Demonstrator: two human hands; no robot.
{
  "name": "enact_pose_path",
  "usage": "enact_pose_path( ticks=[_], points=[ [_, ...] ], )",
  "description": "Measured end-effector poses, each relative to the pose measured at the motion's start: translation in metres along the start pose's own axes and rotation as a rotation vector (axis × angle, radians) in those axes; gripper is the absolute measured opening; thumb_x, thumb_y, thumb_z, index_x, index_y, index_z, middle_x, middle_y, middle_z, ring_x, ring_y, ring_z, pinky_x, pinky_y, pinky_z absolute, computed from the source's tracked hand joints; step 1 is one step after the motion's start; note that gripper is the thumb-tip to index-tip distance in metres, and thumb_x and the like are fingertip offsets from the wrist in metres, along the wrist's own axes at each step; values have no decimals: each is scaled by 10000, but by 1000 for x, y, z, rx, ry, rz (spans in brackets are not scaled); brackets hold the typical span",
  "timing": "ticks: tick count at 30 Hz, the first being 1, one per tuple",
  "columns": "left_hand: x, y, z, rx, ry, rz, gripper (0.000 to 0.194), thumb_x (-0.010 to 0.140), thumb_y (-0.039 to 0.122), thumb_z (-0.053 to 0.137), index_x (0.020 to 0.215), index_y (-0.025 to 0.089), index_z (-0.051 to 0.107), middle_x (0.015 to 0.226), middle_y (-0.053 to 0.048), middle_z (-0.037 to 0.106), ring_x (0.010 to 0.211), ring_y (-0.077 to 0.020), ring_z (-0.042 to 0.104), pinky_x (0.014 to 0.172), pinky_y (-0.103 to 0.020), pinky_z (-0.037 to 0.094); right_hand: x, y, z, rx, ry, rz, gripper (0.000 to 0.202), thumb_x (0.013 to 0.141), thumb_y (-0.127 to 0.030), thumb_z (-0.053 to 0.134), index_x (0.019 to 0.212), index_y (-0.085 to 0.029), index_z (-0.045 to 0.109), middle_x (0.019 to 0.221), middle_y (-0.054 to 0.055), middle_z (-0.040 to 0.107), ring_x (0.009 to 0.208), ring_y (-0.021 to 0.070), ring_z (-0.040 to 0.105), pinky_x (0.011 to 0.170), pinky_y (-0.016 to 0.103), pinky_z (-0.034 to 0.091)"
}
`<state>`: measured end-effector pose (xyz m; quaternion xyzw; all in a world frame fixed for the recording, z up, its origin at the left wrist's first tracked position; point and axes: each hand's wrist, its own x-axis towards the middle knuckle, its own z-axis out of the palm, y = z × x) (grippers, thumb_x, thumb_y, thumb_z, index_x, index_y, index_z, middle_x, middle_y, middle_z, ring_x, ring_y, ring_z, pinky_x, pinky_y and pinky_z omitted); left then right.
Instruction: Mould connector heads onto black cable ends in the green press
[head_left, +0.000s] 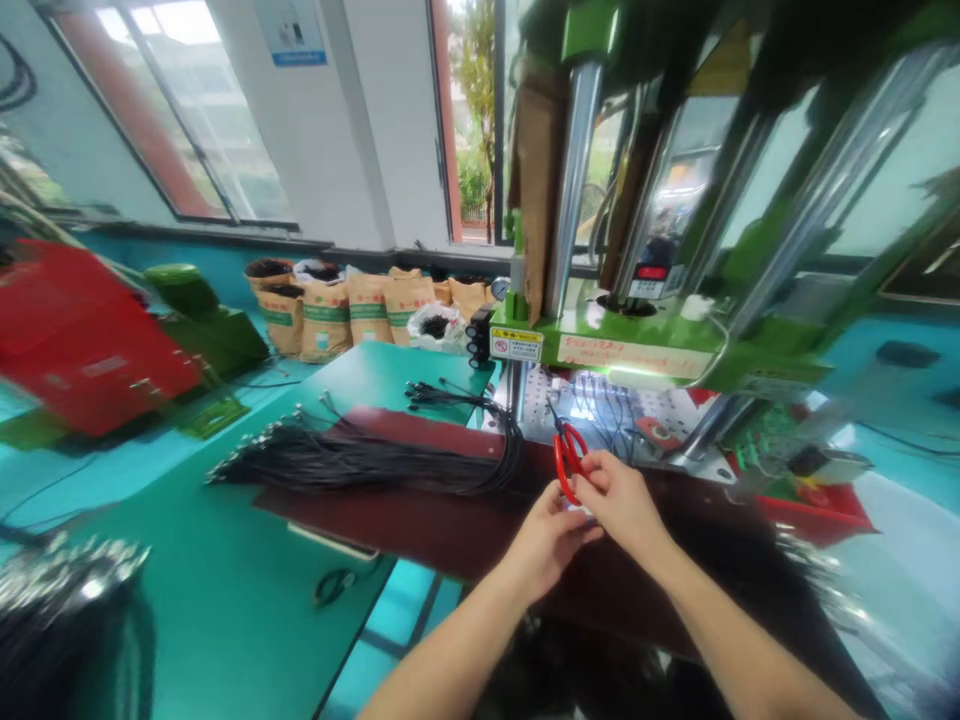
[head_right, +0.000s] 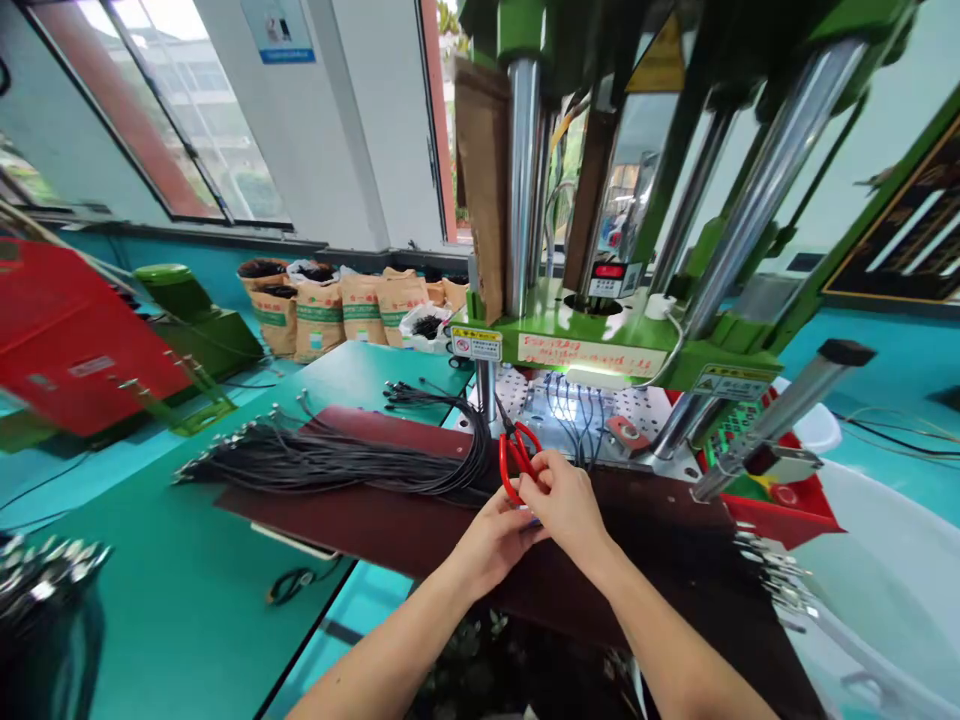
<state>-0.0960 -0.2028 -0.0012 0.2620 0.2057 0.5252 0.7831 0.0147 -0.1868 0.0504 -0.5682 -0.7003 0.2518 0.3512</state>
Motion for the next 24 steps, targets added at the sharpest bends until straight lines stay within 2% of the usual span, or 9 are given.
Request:
enact_pose_path(
  ticks=[2,4,6,11,14,17,19,21,24],
  points=[
    [-16,-3,-18,108,141,102,354,617,96,668,950,178,579,970,-40,602,907,-152,558,823,-281,426,-4,7,20,21,-39,17,126,742,-324,498,730,-199,484,511,-13,585,455,138,511,467,247,393],
    [-24,5,-30,256,266,226,329,640,107,655,955,172,588,982,-46,605,957,-158,541,862,-273,399,-5,11,34,42,-79,36,130,748,-328,491,740,-198,487,508,-14,584,426,131,494,437,241,379],
    [-24,18,-37,365,314,298,261,680,166,648,938,163,607,967,-51,614,941,-157,543,859,-270,396,-3,11,42,56,-115,45,131,749,-331,493,737,-200,488,497,-20,576,399,126,481,413,236,370],
    [-7,38,-40,334,196,237,290,656,273,701,907,145,636,842,-40,628,760,-134,566,721,-247,428,-1,10,52,81,-196,35,172,750,-370,522,748,-198,521,476,-28,558,404,141,502,395,240,382],
    [7,37,-41,300,209,192,269,642,288,712,840,126,627,776,-43,625,670,-121,567,663,-248,437,-4,11,55,128,-217,67,199,760,-387,529,808,-194,524,524,-17,577,452,155,536,421,253,419],
    [13,44,-42,294,267,239,231,670,319,684,735,118,589,670,-33,614,562,-98,540,579,-226,427,-8,14,53,270,-200,131,221,774,-383,520,891,-199,483,572,-25,573,480,149,541,463,265,456],
    [6,55,-41,314,278,271,268,721,380,631,694,122,559,537,-11,570,474,-87,504,503,-203,396,-11,18,49,334,-188,151,208,787,-354,500,920,-198,465,555,-42,546,483,141,534,510,271,468],
    [-9,64,-41,338,218,225,366,792,475,514,697,124,548,434,4,510,394,-81,466,440,-189,359,-14,24,43,343,-180,145,171,802,-310,477,925,-192,470,531,-51,527,500,138,535,567,272,465],
    [-43,62,-43,360,90,-34,528,814,601,364,744,114,553,478,-37,562,337,-85,467,363,-179,324,-22,38,33,345,-181,120,152,822,-273,465,949,-190,480,575,-34,561,565,142,561,626,269,462]
  ],
)
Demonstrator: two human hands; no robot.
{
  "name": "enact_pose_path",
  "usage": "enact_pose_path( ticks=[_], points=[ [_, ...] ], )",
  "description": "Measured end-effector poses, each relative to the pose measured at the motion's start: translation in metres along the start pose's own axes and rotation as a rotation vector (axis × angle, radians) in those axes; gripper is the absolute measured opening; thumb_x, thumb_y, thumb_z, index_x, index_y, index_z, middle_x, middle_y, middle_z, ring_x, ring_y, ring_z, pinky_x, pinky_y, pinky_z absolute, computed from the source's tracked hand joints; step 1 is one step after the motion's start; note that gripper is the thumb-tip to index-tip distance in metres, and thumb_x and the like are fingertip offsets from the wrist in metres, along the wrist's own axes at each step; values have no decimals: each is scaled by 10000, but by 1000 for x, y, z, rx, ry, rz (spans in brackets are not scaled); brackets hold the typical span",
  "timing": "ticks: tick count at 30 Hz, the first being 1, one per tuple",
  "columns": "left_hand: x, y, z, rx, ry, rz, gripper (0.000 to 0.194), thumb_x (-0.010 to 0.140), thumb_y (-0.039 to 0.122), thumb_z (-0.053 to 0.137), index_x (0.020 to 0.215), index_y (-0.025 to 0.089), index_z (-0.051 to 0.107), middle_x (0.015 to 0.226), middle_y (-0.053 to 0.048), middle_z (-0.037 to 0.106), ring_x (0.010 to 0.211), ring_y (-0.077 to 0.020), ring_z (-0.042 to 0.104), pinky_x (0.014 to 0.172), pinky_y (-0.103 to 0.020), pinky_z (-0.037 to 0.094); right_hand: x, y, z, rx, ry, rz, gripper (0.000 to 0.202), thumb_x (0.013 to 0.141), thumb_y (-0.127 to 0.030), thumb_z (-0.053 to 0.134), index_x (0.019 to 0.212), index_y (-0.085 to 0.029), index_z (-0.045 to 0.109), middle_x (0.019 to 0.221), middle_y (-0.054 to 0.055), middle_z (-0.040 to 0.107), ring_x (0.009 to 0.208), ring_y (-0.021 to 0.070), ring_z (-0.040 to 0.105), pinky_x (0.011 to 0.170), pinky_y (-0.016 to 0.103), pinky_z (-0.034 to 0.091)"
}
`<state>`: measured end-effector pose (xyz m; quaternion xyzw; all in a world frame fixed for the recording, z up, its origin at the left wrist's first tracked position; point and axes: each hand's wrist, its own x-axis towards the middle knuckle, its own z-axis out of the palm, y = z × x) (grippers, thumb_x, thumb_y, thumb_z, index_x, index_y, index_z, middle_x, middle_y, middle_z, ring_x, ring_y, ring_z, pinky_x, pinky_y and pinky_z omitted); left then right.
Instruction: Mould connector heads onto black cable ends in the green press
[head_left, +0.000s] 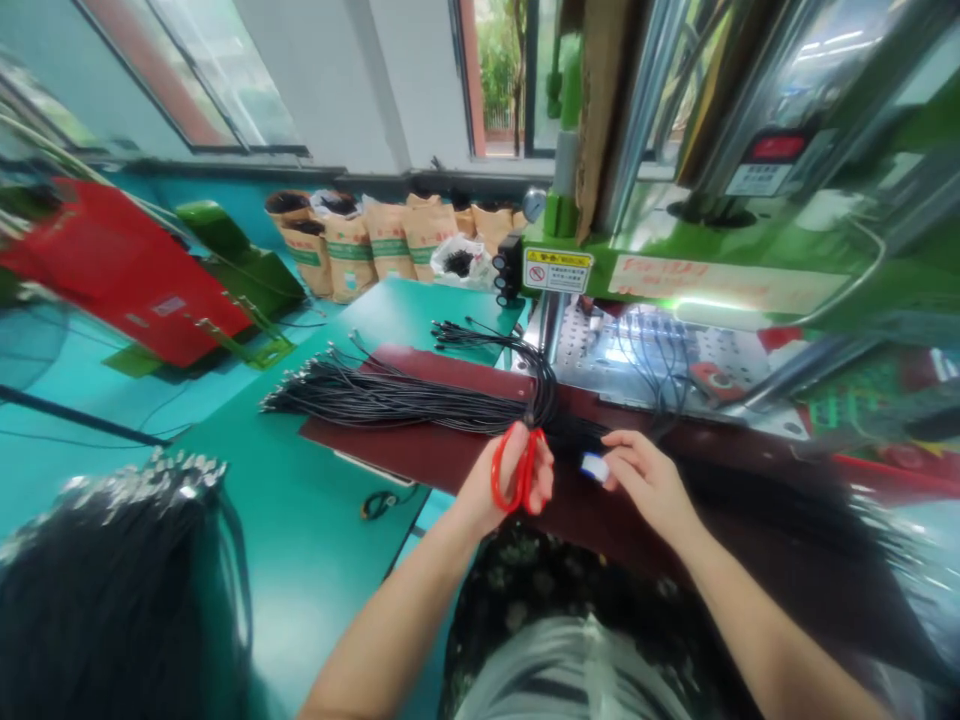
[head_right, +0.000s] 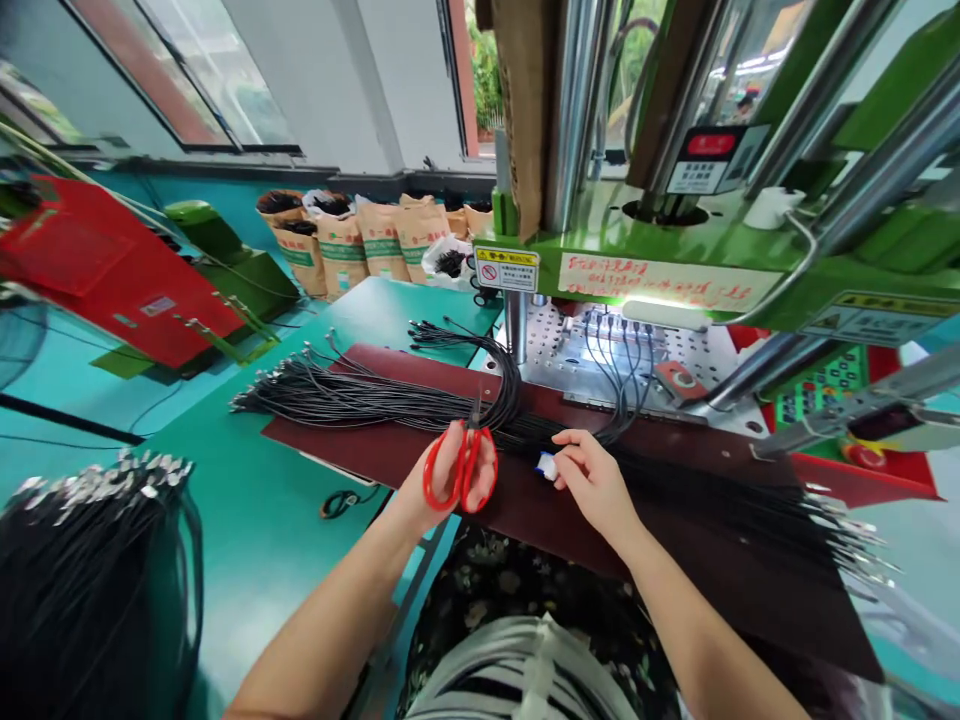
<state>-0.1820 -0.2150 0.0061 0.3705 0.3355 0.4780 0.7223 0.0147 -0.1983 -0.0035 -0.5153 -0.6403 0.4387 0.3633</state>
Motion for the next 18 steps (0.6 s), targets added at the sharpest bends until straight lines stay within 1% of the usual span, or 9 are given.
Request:
enact_pose_path(
  ticks=[2,4,6,8,9,11,15,18],
  points=[
    [-22,-15,-1,31,-94,-182,556,799,629,360,790,108,552,549,-67,604,349,-93,504,331,-163,310,-8,9,-7,11,-26,-14,155,841,-275,465,972,-194,481,657,-10,612,632,148,593,669,270,469],
    [-39,-34,1,21,-187,-313,583,779,662,354,854,112,531,604,-84,621,394,-113,552,320,-151,318,-17,19,-13,15,-60,-33,174,853,-285,469,1007,-204,477,742,9,654,692,155,618,706,274,475],
    [-47,-50,3,-25,-275,-386,628,749,710,329,910,124,491,666,-101,633,449,-138,589,317,-153,338,-25,28,-18,1,-83,-63,202,857,-295,478,1043,-217,472,792,18,676,725,161,632,732,280,478],
    [-47,-60,5,-56,-351,-432,661,717,745,320,940,138,457,720,-114,638,479,-152,602,309,-159,346,-31,35,-24,-15,-97,-86,221,859,-299,485,1068,-227,472,818,23,685,744,166,638,746,283,479],
    [-45,-62,6,-45,-375,-452,657,714,747,326,941,142,449,734,-114,637,480,-148,600,309,-158,346,-33,37,-27,-17,-103,-93,225,860,-297,489,1075,-231,475,823,24,685,752,167,638,752,282,479],
    [-41,-64,8,45,-400,-482,634,717,735,350,928,145,445,722,-98,630,466,-131,584,311,-147,328,-36,41,-32,-8,-116,-112,229,861,-281,499,1086,-240,479,822,16,681,773,164,634,771,277,473],
    [-33,-63,16,307,-418,-528,622,706,730,385,880,137,455,590,-39,587,392,-97,517,334,-153,298,-37,48,-39,38,-126,-135,215,868,-228,505,1080,-262,491,797,-9,668,789,142,617,800,253,454],
    [-30,-63,21,297,-454,-587,674,670,782,335,836,140,456,517,-18,556,360,-105,499,333,-169,283,-37,54,-41,124,-141,-99,225,874,-213,504,1090,-275,493,821,-14,669,775,124,619,772,228,462]
  ],
)
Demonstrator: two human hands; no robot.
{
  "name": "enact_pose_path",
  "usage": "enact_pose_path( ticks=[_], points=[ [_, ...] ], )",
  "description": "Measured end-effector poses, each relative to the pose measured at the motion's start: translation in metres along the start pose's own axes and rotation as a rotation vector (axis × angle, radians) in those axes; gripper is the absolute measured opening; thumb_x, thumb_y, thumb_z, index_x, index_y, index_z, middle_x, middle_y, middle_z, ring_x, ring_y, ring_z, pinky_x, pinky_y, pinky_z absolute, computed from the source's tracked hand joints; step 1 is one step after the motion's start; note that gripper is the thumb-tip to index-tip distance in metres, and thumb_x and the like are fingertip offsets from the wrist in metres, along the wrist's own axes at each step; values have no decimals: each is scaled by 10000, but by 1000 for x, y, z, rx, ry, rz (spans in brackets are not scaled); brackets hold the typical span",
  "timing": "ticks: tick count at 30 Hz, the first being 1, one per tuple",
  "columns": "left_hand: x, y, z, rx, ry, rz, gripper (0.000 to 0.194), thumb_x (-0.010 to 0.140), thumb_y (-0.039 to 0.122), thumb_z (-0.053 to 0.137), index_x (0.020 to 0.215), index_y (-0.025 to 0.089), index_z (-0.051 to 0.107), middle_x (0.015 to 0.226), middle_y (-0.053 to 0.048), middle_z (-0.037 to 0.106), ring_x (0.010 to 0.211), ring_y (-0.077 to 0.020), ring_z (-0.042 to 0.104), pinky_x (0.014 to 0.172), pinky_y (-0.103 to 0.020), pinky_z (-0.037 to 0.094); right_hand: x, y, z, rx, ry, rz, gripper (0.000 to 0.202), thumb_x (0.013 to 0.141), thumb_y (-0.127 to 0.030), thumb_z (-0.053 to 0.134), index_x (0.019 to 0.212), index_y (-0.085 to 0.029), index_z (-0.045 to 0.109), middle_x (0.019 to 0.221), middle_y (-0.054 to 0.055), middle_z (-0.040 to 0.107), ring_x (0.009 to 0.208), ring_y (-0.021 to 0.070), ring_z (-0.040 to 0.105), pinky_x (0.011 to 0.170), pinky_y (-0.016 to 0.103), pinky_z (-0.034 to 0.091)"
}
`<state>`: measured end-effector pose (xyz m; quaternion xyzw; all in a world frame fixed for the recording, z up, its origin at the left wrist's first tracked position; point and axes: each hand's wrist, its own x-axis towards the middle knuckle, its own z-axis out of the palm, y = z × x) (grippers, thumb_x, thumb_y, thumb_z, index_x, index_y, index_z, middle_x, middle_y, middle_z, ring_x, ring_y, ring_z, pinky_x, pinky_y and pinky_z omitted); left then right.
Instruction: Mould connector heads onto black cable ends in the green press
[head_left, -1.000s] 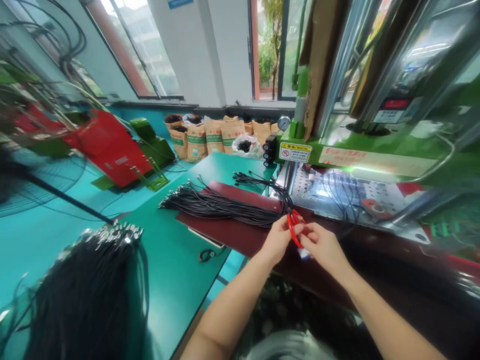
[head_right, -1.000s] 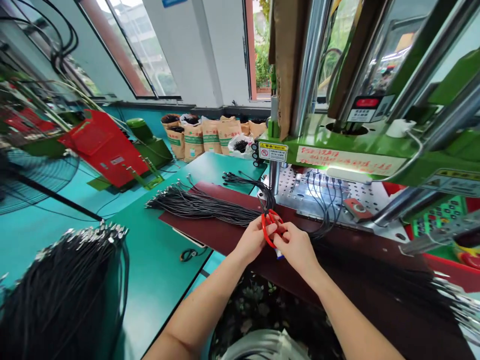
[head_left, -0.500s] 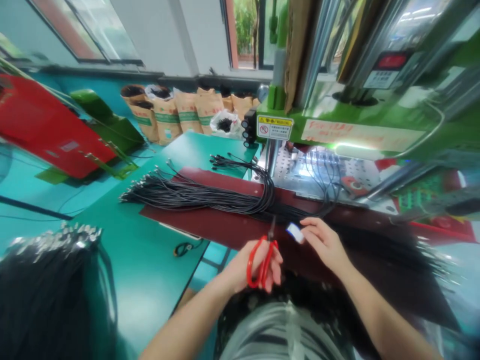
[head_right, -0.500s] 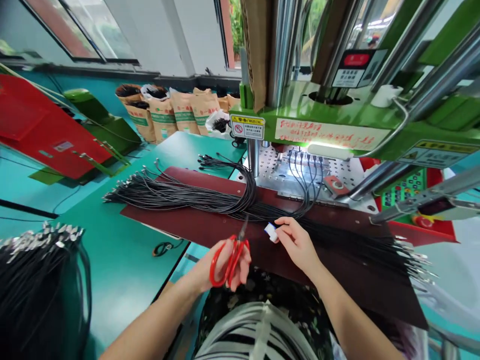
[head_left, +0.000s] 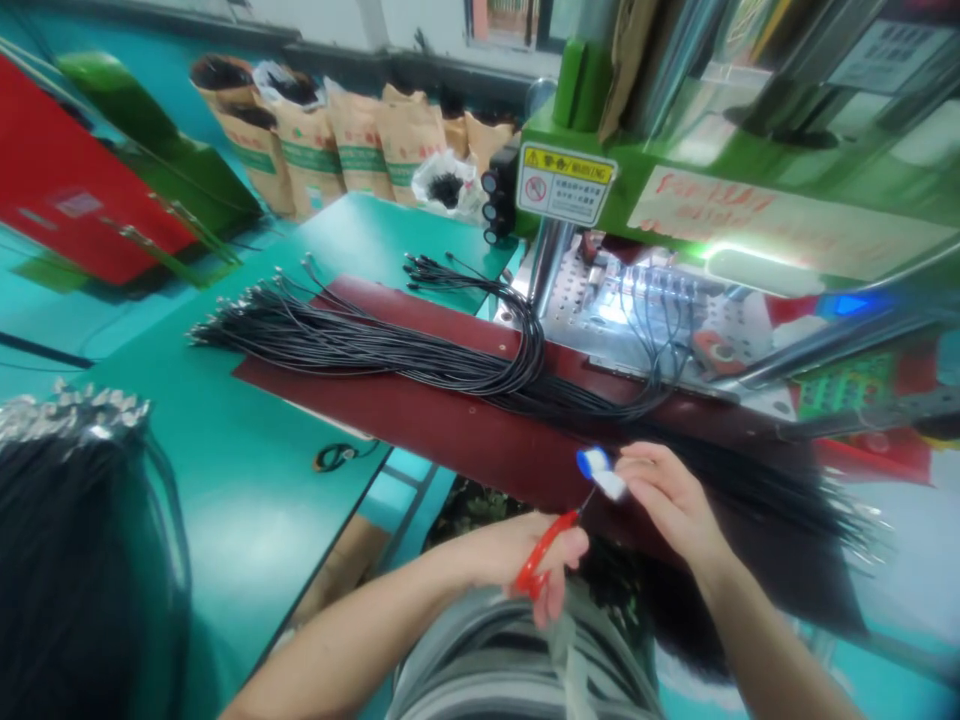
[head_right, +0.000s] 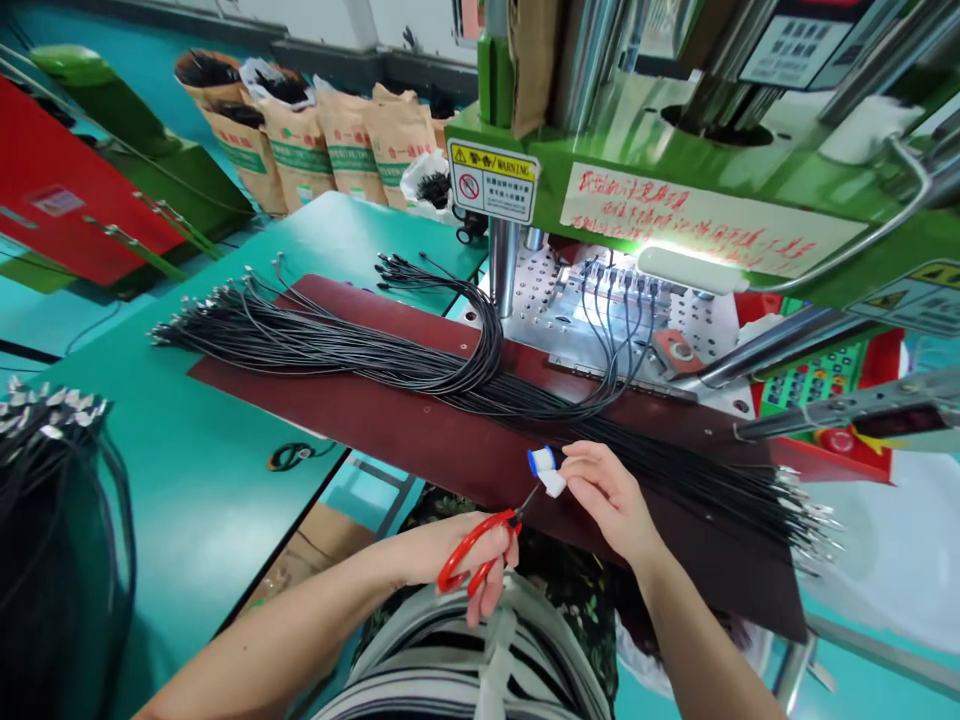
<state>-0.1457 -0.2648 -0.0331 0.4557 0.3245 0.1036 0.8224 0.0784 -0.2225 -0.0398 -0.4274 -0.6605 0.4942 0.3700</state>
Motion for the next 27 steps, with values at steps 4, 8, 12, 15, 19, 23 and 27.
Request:
enact_pose_path(
  ticks=[4,8,12,15,19,23,27],
  points=[
    [6,4,-1,-83,-35,4,675,669,787,322,835,146,454,502,-13,551,348,-115,500,287,-163,224,-2,0,-2,68,-32,53,252,860,-195,530,1097,-274,497,840,-12,678,785,117,634,766,208,472],
    [14,11,-4,-104,-88,-18,649,690,763,343,820,140,466,501,-18,548,353,-122,508,267,-165,223,-3,-9,-7,69,-82,90,242,860,-188,525,1086,-266,492,818,-7,685,755,117,645,712,191,495],
    [21,18,-4,-124,-130,-40,683,657,785,360,816,132,475,530,-26,556,377,-118,518,279,-162,255,-6,-12,-12,42,-86,96,244,861,-174,518,1080,-274,481,812,-15,686,743,114,647,703,185,503],
    [25,19,-3,-159,-165,-75,688,662,785,353,852,133,467,560,-21,558,410,-114,531,308,-167,311,-9,-10,-13,48,-93,103,248,866,-168,506,1081,-287,472,810,-26,684,734,113,646,694,190,509],
    [28,16,-2,-211,-173,-107,676,674,773,357,880,136,453,584,-19,561,428,-112,537,326,-176,349,-9,-10,-15,36,-93,115,244,868,-170,503,1075,-295,473,807,-31,682,727,119,643,684,203,511],
    [29,16,0,-198,-163,-133,686,649,786,371,861,139,453,569,-14,553,409,-109,527,311,-172,351,-8,-13,-15,46,-95,142,235,870,-172,501,1059,-310,482,788,-45,679,700,105,637,673,181,501],
    [29,16,2,-167,-148,-115,697,649,778,390,869,123,476,558,-23,556,412,-115,530,303,-172,352,-8,-13,-15,40,-84,153,229,865,-164,503,1049,-299,490,771,-41,674,683,104,634,660,168,496]
  ],
)
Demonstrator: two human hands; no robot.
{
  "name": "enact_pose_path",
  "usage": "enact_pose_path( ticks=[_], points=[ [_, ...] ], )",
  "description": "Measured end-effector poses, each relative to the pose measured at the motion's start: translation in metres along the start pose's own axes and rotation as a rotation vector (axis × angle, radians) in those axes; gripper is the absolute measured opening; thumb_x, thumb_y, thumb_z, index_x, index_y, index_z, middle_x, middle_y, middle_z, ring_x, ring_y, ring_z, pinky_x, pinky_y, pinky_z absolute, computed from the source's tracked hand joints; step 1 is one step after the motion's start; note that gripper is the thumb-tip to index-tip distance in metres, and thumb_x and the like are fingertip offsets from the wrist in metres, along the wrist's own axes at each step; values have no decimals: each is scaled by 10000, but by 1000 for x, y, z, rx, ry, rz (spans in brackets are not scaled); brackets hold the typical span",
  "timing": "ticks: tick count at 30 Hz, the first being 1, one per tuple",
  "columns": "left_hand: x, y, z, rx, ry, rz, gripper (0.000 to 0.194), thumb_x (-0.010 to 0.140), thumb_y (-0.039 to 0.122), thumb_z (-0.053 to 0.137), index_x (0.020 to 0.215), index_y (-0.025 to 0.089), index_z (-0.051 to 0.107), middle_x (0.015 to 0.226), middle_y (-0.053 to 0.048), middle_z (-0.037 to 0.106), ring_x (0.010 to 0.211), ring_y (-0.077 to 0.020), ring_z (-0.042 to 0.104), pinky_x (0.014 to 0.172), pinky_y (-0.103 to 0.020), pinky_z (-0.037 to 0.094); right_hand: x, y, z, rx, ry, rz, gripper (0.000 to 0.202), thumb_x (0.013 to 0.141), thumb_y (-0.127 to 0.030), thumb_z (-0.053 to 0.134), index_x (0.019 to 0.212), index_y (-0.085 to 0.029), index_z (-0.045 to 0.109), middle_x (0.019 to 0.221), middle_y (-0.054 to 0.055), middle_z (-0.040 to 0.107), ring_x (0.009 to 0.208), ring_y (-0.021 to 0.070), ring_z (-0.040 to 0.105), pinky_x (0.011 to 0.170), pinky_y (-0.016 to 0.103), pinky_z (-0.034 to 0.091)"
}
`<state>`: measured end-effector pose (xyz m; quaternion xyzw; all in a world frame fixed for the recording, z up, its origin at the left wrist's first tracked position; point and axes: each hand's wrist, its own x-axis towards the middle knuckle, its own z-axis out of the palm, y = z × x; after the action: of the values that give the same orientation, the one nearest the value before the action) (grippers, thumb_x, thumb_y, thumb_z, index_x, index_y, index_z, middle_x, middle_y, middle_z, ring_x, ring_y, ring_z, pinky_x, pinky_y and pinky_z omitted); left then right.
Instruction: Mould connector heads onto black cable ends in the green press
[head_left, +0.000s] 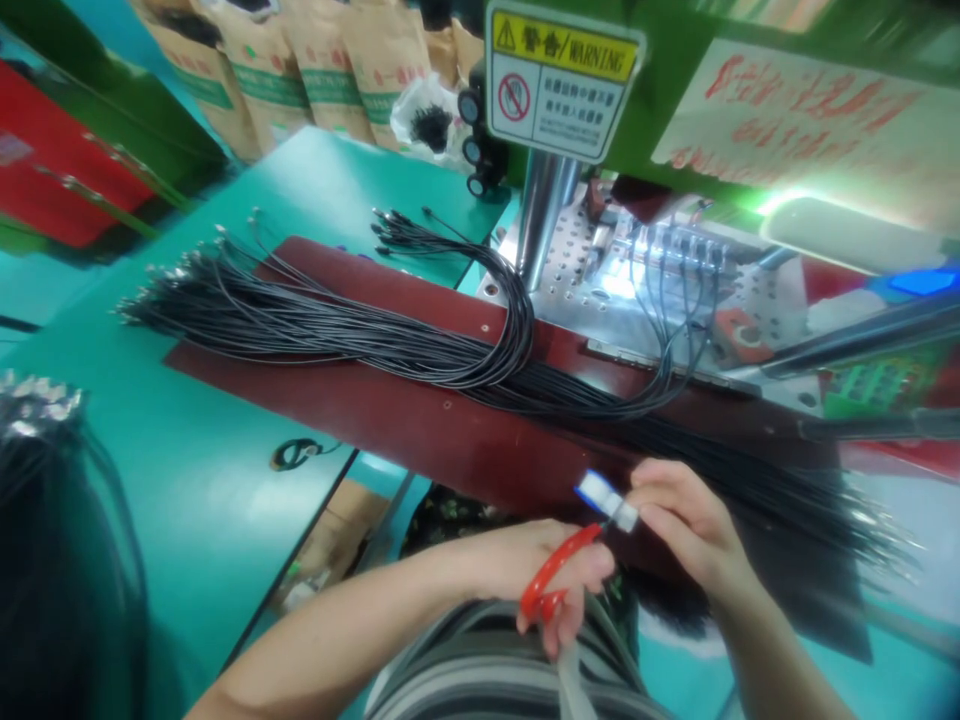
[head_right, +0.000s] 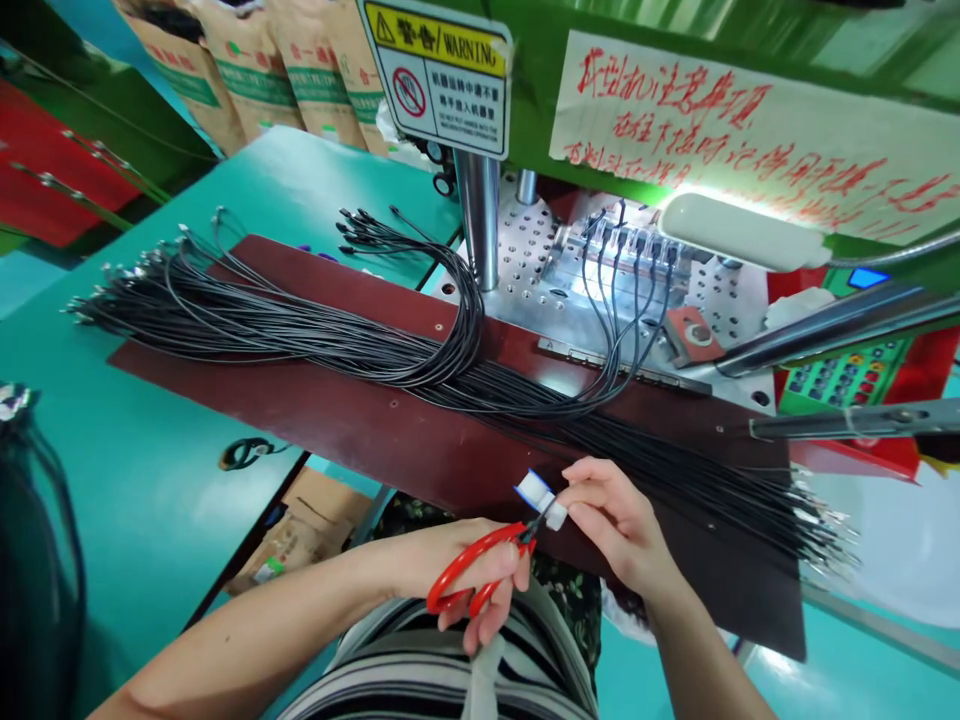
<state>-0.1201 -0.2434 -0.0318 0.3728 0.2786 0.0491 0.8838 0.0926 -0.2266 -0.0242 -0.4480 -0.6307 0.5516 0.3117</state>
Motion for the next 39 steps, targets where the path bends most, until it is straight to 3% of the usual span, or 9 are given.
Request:
enact_pose_path(
  ticks=[8,15,39],
  points=[
    [5,-4,3,-69,12,-10,696,621,790,401,834,131,475,530,-6,546,382,-105,511,284,-165,345,1,2,-2,-20,-15,-33,229,863,-158,493,1057,-279,488,775,-29,681,679,120,640,660,183,504],
    [6,-5,4,-89,3,0,618,697,729,400,830,131,476,522,-4,542,387,-105,518,297,-162,357,0,5,-3,-67,31,-12,172,845,-225,523,1016,-240,514,734,14,680,682,173,644,639,247,514],
    [6,-9,3,-55,1,-66,412,838,520,373,805,126,489,529,-3,565,390,-113,525,312,-185,357,0,5,-2,-40,48,-1,156,848,-235,517,1004,-242,520,739,23,671,702,181,626,634,267,494]
  ],
)
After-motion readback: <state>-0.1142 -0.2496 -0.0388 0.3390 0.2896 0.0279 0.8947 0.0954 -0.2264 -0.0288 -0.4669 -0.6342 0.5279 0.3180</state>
